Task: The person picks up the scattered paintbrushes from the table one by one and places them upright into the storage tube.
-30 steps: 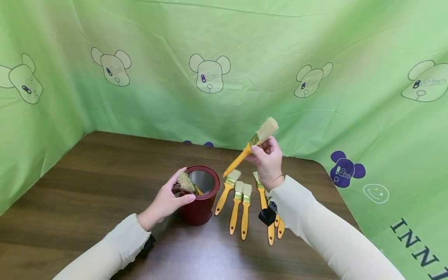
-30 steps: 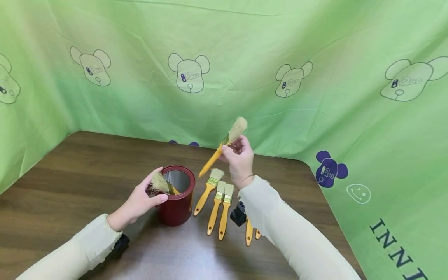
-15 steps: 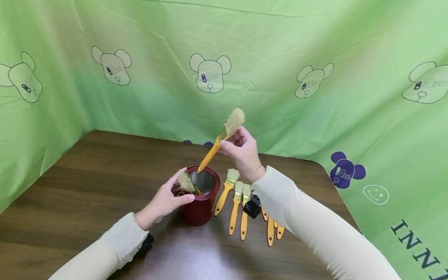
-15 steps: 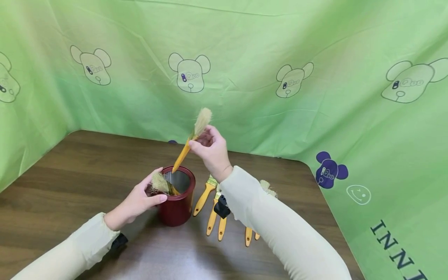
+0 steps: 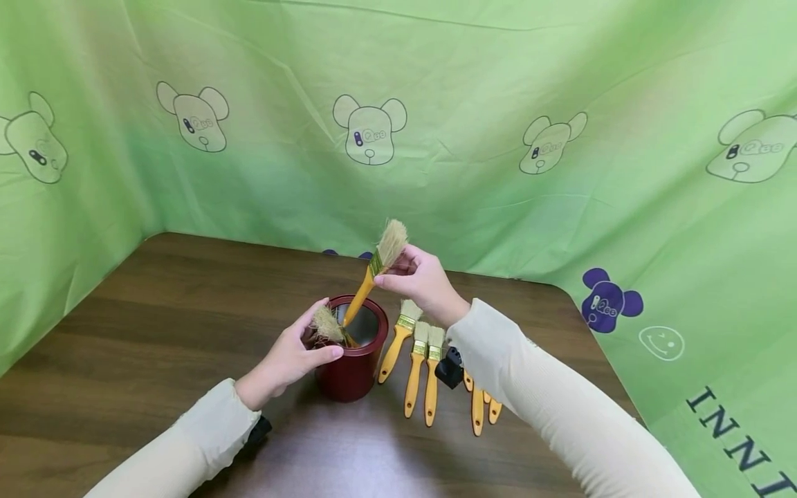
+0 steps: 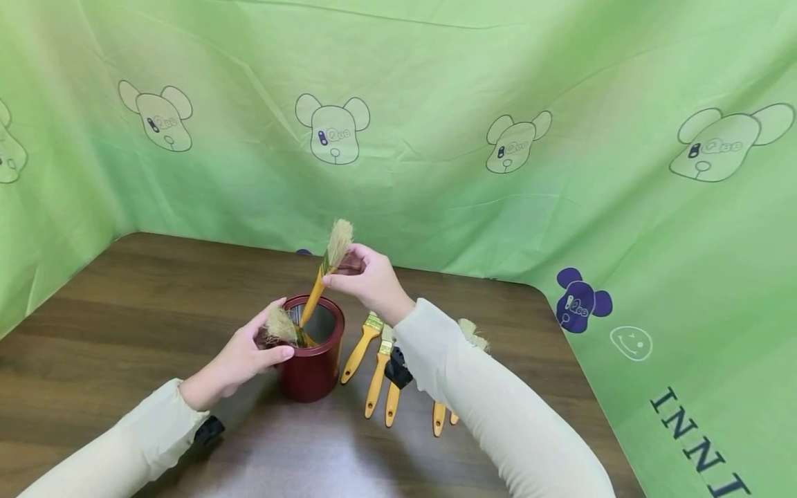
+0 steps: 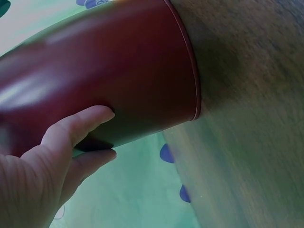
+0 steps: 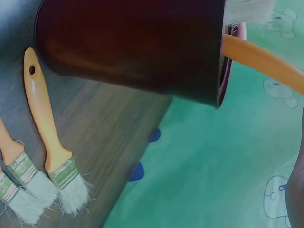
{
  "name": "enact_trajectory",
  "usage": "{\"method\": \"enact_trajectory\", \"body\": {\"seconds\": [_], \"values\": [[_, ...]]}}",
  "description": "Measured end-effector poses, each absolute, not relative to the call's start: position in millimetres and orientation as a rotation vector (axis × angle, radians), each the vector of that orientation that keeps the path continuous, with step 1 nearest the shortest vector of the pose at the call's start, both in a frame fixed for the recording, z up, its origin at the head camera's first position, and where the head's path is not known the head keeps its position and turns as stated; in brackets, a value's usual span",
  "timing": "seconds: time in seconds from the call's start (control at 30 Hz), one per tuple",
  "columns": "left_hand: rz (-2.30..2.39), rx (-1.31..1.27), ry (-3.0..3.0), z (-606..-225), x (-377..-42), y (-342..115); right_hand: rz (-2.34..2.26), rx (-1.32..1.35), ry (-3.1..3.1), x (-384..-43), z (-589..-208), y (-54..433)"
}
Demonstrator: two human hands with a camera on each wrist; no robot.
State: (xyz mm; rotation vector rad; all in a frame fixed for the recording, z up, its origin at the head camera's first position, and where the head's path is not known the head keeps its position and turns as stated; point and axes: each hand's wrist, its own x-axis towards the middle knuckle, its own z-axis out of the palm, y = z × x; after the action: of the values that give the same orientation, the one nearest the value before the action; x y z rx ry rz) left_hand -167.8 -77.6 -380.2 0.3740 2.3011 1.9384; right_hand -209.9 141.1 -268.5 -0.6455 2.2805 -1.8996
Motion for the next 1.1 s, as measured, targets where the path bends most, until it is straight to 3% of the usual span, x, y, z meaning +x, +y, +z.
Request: {"method": "enact_trajectory", "body": {"seconds": [1.1], "values": [[1.944,0.356,2.296,-379,-165,-78,-1.6,-0.56,2.357,-218,-312,137]]}}
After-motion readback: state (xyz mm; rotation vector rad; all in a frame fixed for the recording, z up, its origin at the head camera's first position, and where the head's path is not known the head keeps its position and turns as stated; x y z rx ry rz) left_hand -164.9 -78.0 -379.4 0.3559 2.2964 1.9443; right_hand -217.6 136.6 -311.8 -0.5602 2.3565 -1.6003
